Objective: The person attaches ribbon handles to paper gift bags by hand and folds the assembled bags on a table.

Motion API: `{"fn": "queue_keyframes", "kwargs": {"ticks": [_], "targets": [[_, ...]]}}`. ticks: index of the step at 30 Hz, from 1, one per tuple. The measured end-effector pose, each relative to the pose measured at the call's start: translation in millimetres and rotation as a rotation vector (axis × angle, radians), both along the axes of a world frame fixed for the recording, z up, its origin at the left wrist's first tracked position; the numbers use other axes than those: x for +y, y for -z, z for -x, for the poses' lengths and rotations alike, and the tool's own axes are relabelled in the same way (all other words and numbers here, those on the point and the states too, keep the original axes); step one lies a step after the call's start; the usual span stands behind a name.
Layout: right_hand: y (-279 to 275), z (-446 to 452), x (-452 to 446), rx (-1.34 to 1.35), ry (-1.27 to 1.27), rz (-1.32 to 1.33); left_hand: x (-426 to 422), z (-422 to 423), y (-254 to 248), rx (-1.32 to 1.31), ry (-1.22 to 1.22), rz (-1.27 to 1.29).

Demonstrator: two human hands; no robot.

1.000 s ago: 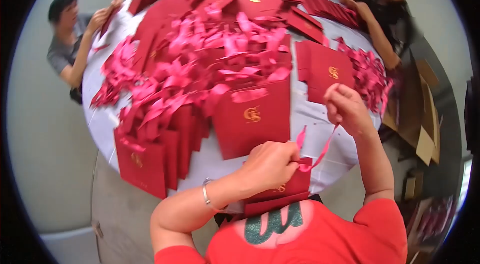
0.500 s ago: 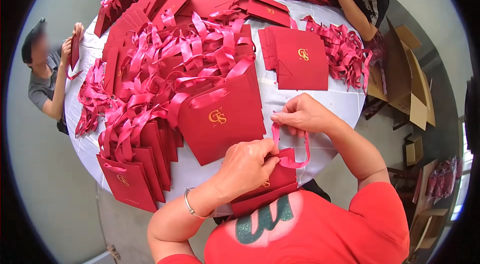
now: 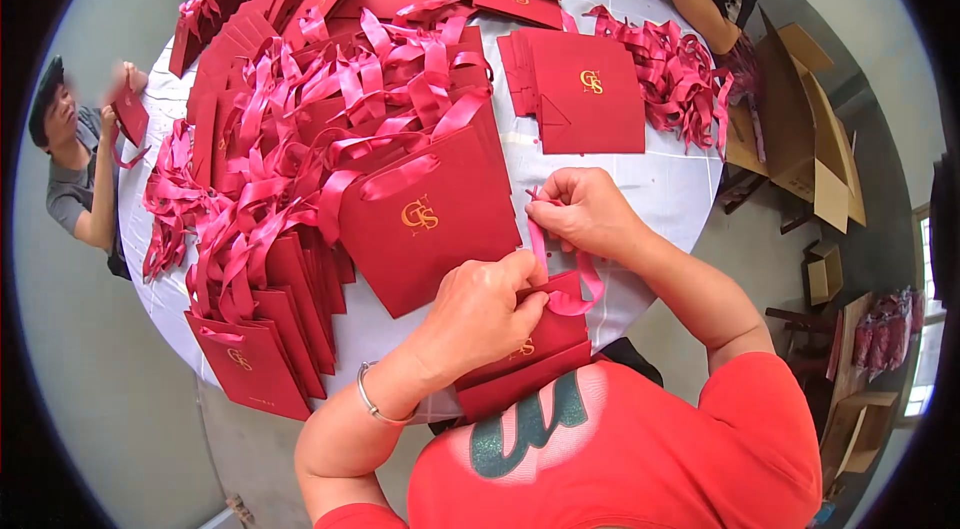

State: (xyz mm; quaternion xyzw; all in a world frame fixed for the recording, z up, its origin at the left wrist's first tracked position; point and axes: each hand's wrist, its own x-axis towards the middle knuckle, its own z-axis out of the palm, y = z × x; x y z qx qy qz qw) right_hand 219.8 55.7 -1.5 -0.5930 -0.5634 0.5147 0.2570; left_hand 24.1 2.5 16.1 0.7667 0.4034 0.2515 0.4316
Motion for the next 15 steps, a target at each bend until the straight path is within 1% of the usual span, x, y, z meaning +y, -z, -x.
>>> {"fn": "queue_keyframes", "kwargs": {"ticks": [1,2,5,8,10,11,14,15], "targets": [[3,0,0,-0.025,0.000,-0.077,0,0,0,-0.004,-0.004,-0.009],[4,0,0,-0.024,0.001,-0.077,-1,0,0,-0.003,-0.002,-0.008],[-5,1,-1,-0.019,0.009,-0.040,-1,0,1,-0.010,-0.008,-0.024],[-12,-4,-3,0.032,0.016,0.041,1,4,-2,0.000,-0.006,0.026],[-11,-13,-8,0.088,0.008,-0.046,3,7,-3,0.085,0.001,-0.071],[-11,-17,-12,0.071,-0.020,-0.061,3,8,-3,0.086,-0.005,-0.068],[-8,-29,-32,0.177,-0.149,0.006,6,12,-2,0.098,-0.001,-0.087],[-10,-30,-38,0.124,-0.181,0.005,6,13,-2,0.092,0.014,-0.103]]}}
